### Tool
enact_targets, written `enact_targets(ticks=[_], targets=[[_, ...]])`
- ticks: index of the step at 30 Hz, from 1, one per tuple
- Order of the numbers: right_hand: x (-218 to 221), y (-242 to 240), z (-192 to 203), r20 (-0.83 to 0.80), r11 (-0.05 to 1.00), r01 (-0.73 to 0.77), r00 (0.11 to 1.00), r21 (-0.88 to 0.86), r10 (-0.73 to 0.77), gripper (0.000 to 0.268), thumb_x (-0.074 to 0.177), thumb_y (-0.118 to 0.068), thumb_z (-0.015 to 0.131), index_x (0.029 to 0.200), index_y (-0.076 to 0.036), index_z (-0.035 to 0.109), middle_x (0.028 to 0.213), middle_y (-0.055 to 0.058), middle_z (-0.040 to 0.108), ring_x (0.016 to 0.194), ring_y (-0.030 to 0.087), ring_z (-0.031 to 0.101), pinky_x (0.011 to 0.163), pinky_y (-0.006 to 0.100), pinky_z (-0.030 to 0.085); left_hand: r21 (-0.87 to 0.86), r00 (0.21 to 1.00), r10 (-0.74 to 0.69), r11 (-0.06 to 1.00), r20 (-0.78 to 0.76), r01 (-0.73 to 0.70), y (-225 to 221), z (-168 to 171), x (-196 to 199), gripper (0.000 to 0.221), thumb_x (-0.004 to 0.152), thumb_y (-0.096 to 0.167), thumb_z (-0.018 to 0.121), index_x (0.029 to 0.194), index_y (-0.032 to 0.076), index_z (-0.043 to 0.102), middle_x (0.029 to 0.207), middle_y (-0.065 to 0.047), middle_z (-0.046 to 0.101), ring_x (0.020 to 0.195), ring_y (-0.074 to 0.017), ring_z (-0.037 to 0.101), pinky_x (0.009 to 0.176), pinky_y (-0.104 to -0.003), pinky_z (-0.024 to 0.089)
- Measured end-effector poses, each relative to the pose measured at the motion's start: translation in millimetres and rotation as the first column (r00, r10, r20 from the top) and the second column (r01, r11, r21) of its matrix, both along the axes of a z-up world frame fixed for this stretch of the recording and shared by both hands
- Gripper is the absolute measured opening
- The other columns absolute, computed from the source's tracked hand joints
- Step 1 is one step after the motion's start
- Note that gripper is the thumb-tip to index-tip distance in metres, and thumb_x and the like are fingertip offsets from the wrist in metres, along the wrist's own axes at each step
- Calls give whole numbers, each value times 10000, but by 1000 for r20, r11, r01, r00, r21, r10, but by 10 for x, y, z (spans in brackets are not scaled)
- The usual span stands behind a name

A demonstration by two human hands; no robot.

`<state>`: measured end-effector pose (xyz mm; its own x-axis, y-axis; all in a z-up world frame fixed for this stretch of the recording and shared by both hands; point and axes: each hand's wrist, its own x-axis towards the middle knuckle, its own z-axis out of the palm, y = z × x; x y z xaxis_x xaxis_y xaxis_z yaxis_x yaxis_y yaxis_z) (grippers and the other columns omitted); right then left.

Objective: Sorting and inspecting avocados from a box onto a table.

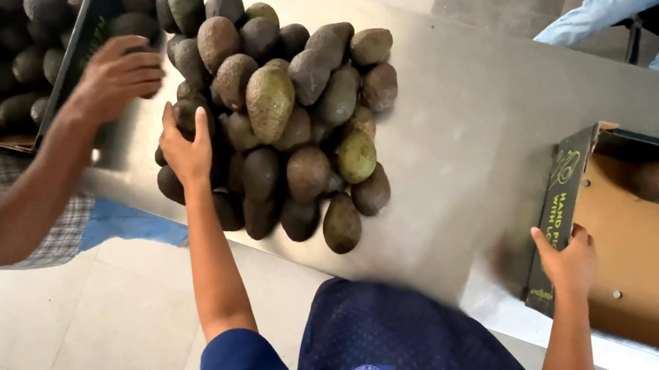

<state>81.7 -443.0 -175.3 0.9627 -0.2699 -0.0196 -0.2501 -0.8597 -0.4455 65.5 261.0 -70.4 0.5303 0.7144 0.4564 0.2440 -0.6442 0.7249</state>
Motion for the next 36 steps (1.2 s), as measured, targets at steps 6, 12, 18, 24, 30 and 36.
enact_targets(ticks=[6, 12, 18, 24, 30, 36], targets=[[3, 142, 201, -39, 999, 17, 999, 38, -15, 733, 831, -486, 837, 1350, -15, 620, 1289, 218, 640, 1167, 430, 615, 954, 535, 494, 16, 998, 64, 998, 1, -64, -402, 191, -163, 564, 983, 287, 764, 1397, -38, 564, 1253, -232, 695, 1179, -394, 644, 1038, -460, 475], [11, 152, 203, -52, 996, 9, 999, 92, -4, 721, 830, -479, 842, 1320, 1, 621, 1257, 220, 656, 1153, 426, 630, 953, 523, 500, 223, 976, 20, 972, 218, -70, -1690, 489, -395, 334, 994, 77, 722, 1290, -33, 615, 1243, -208, 676, 1167, -386, 646, 1039, -452, 510], [6, 145, 272, -75, 957, -46, 995, 287, 70, 646, 811, -467, 839, 1243, -20, 663, 1139, 190, 741, 1075, 364, 704, 931, 462, 533, 350, 805, -560, 807, 195, 477, -3431, 389, -476, 238, 873, -6, 723, 1093, 29, 639, 1112, -123, 679, 1043, -337, 668, 942, -446, 532], [-48, -185, 202, -112, 829, -19, 989, 559, 98, 683, 814, -413, 840, 1314, -16, 600, 1200, 158, 705, 1090, 274, 688, 925, 407, 550, 245, 455, -888, 456, 64, 856, -4889, 428, -487, 298, 862, 57, 748, 1142, 41, 648, 1181, -133, 642, 1071, -334, 640, 948, -445, 532], [-9, -866, 139, -83, 751, -17, 992, 660, 96, 756, 827, -391, 827, 1398, -6, 518, 1320, 168, 626, 1177, 254, 655, 941, 375, 564, 178, 268, -963, 260, -22, 949, -5694, 230, -485, 314, 890, 166, 761, 1152, 44, 639, 1166, -136, 607, 1074, -346, 603, 948, -446, 519], [246, -1408, 377, 81, 949, -176, 984, 263, 160, 759, 848, -430, 850, 1392, -6, 532, 1302, 230, 647, 1133, 363, 662, 935, 452, 542, 133, 275, -954, 259, -120, 957, -6108, 22, -571, 347, 891, 274, 770, 1116, 44, 641, 1120, -150, 599, 1067, -350, 587, 946, -452, 488]])
